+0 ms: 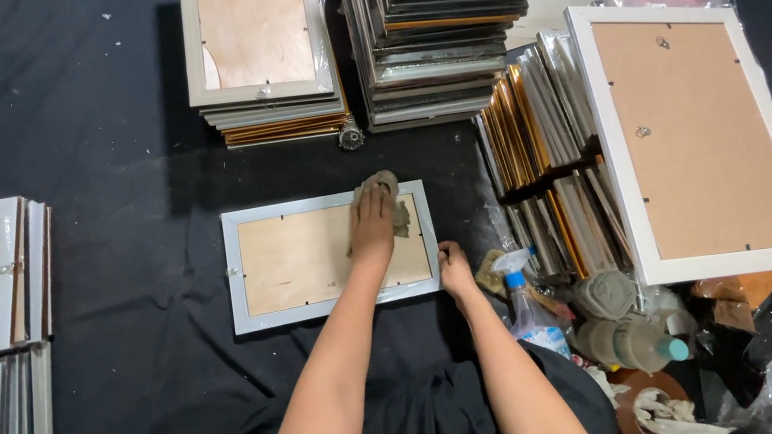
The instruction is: Cleaning the back of multiple picture frames using a cloth in a workshop setting.
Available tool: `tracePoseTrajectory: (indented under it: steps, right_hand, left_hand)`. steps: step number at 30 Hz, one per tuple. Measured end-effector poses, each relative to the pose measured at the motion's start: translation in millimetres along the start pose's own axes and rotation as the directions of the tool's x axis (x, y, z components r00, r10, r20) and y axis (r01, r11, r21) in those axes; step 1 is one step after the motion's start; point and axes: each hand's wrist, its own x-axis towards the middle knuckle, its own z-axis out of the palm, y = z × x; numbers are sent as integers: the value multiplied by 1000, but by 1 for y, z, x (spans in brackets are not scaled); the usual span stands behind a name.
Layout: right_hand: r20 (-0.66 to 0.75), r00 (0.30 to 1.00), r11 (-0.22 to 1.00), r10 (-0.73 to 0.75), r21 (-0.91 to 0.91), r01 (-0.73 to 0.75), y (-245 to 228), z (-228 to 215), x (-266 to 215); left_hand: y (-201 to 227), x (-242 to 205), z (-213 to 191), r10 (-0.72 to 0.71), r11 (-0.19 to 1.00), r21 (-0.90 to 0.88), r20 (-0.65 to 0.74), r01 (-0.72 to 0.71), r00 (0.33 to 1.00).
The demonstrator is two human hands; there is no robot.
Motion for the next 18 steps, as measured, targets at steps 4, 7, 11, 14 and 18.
tracePoseTrajectory:
  steps: [4,7,11,14,18]
  right_hand:
    - [-14,1000,1000,13,3,-13,7,3,2]
    - [-24,1000,1000,19,6,-19,17,7,9]
    - [-75,996,998,-53,17,54,37,20,25]
    - [-58,998,999,-34,34,36,29,10,13]
    - [-45,998,998,-39,51,41,19,6,9]
  left_hand:
    - [13,25,27,14,997,-77,-125,-24,992]
    - [52,22,44,82,945,-313,-63,-98,995]
    - [59,9,31,254,890,-388,-15,-240,967]
    - [15,-14,11,461,887,19,9,-461,887]
    - [-82,-77,-40,396,910,211,-180,-358,900]
